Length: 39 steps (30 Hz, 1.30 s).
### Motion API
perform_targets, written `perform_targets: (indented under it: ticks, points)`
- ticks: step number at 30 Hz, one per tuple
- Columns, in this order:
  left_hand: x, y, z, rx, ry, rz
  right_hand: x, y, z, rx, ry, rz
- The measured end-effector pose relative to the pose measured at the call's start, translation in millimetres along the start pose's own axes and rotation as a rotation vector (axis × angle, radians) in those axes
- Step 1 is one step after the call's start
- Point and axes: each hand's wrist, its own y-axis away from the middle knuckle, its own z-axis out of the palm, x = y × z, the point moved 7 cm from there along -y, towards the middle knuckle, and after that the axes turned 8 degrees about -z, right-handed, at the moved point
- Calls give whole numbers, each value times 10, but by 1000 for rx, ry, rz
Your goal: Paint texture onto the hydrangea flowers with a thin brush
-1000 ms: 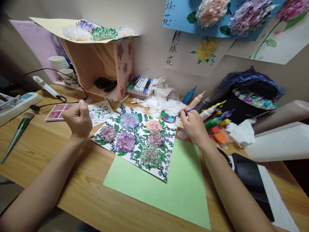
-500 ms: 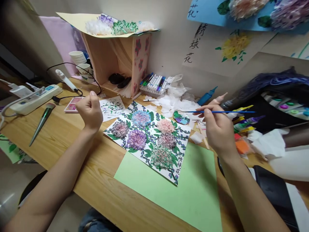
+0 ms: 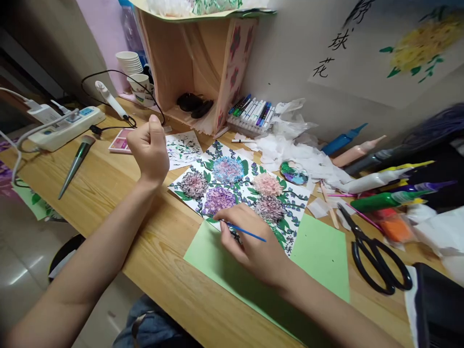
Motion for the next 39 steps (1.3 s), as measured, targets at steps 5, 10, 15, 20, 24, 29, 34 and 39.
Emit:
perform_targets:
  ticks: [5, 10, 15, 20, 24, 29, 34, 39]
  points:
    - [38, -2, -13, -5, 47, 3, 34, -1, 39, -25, 7, 24]
    - [78, 10, -19, -13, 41, 18, 41, -1, 62, -55, 2, 33]
    - [92, 24, -9, -23, 36, 38, 46, 4, 57, -45, 8, 34]
    - [86, 23, -9, -13, 17, 45, 50, 7, 62, -47, 2, 37]
    - [86, 20, -13, -3, 2, 52, 51, 10, 48, -46, 14, 41]
    - [82, 22, -11, -7, -5, 55, 44, 1, 47, -32, 20, 34]
    - [92, 26, -13, -7, -25, 73, 3, -11, 19, -21, 0, 30]
    - [133, 43, -2, -27, -26, 98, 299, -22, -534, 276, 66, 143]
